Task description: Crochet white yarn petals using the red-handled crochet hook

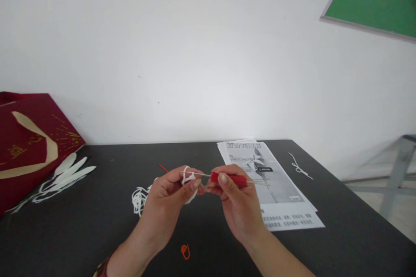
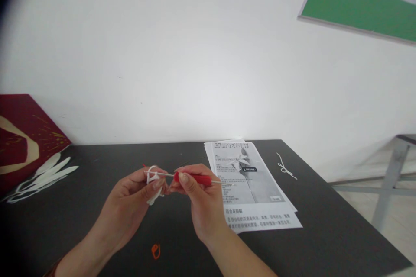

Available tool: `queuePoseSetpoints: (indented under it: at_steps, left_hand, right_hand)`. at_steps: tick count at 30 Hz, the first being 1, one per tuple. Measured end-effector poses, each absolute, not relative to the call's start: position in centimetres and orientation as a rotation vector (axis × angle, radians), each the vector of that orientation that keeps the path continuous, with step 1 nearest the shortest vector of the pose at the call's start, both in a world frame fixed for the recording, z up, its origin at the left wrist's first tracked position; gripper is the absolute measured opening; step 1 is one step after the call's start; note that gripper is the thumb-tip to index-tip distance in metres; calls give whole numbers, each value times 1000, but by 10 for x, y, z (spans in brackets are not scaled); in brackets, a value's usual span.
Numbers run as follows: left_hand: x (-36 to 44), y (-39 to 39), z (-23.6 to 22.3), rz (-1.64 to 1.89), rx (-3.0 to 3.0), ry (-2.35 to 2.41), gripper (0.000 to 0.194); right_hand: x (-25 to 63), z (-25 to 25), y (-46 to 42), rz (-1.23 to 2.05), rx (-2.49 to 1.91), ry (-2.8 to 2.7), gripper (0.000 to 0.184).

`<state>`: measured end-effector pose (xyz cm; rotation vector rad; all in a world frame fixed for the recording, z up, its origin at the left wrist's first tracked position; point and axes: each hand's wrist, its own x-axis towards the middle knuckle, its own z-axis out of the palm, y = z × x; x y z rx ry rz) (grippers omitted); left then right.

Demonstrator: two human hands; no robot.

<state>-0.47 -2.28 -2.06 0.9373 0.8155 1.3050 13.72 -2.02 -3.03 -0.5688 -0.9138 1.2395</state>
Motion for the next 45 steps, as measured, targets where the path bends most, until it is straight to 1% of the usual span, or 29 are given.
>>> queuePoseSetpoints:
  at_steps: [3, 10, 16, 21, 23, 27, 29, 34, 41, 45]
  left_hand:
    - [-4, -23, -21, 1276, 916, 823, 19]
    - [-7, -24, -21, 1212, 861, 772, 26]
    - [-8, -23, -24, 1235, 831, 706, 44]
    - [-8, -23, -27, 1267, 805, 737, 49]
    - [-7, -23, -27, 1258, 829, 762, 46]
    - [-6, -24, -27, 1236, 872, 819, 30]
    - [-6, -25, -26, 1231, 857, 830, 31]
    - [-7, -26, -25, 1213, 825, 762, 47]
    - [-4, -28, -23, 1232, 815, 695, 62]
    - [-4, -28, -20, 1277, 807, 669, 75]
  right_hand:
    - [137, -27, -23, 1324, -609, -799, 13]
    - [138, -23, -22, 1335, -612, -771, 14]
    - [139, -23, -23, 1298, -653, -811, 15]
    - [139, -23, -23, 1339, -659, -784, 20]
    - [139, -22, -21, 1353, -654, -757, 21]
    - [139, -22, -20, 1373, -645, -726, 21]
    - [139, -23, -20, 1364, -629, -723, 20]
    - [139, -22, -20, 1380, -597, -709, 18]
    - [138, -23, -22, 1371, -617, -706, 19]
    - [138, -22, -21, 1420, -649, -732, 21]
